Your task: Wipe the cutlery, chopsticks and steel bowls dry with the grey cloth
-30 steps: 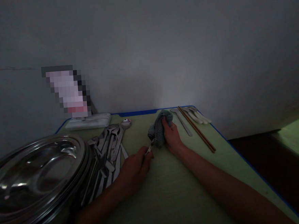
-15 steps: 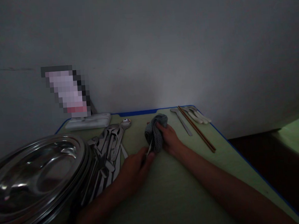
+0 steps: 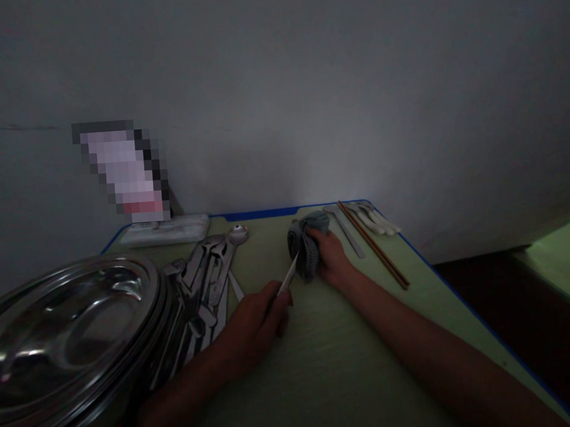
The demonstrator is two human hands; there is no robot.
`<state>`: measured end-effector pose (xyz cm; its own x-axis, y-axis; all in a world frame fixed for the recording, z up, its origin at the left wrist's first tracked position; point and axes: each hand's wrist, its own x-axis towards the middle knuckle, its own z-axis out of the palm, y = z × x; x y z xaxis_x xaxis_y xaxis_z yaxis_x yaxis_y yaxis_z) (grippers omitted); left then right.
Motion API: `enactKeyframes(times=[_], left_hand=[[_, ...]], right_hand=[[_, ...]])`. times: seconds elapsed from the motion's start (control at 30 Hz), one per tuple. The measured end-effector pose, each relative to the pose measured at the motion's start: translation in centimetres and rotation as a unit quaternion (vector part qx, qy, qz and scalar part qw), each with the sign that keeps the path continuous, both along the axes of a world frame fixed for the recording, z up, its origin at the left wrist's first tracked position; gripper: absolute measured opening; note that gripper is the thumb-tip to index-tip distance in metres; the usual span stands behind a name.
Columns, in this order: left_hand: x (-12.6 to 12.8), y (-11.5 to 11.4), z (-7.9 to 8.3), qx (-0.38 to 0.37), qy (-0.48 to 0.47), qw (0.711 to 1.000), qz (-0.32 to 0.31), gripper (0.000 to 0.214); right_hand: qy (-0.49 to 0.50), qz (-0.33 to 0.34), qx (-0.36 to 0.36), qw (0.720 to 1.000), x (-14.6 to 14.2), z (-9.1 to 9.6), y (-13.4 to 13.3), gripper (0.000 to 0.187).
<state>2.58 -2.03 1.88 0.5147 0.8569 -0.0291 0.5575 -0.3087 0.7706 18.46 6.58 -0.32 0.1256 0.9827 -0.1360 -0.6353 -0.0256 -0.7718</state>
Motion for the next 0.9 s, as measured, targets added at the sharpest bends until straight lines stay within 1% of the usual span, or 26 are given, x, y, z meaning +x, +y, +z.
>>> enactKeyframes(times=[0.07,0.17,0.3,0.4,0.57,0.63,0.77,0.83,0.9], left_hand=[[0.0,0.0,-0.1,0.006,-0.002,1.0,0.009,0.034],[0.0,0.0,-0.2,0.003,0.009,1.0,0.01,0.033],[0.1,0.4,-0.5,-0.003,0.025,1.0,0.004,0.027],[0.1,0.6,-0.7,0.007,0.028,1.0,0.011,0.027],[0.1,0.8,-0.8,0.029,0.006,0.998,0.061,0.03],[0.2,0.9,-0.7,0.026,0.008,0.997,0.067,0.029],[0.5,0.8,-0.7,0.011,0.036,0.995,0.088,0.027],[0.5,0.7,-0.5,0.01,0.03,0.995,0.091,0.026],[0.4,0.6,-0.4,0.007,0.01,0.996,0.085,0.027]], right_hand=[[0.003,-0.01,0.021,1.0,0.1,-0.1,0.2,0.014],[0.016,-0.037,0.019,0.999,0.2,-0.3,0.3,0.011],[0.017,-0.066,-0.023,0.997,0.2,-0.3,0.2,0.015],[0.021,-0.071,-0.056,0.996,0.1,0.1,-0.2,0.019],[0.075,-0.035,-0.064,0.994,-1.2,0.5,-1.5,0.026],[0.079,-0.021,-0.061,0.995,-1.8,0.4,-2.1,0.026],[0.039,0.021,-0.032,0.999,-2.5,0.3,-2.7,0.026],[0.01,0.047,-0.017,0.999,-2.4,0.3,-2.6,0.027],[-0.009,0.056,-0.004,0.998,-2.0,0.5,-2.3,0.027]])
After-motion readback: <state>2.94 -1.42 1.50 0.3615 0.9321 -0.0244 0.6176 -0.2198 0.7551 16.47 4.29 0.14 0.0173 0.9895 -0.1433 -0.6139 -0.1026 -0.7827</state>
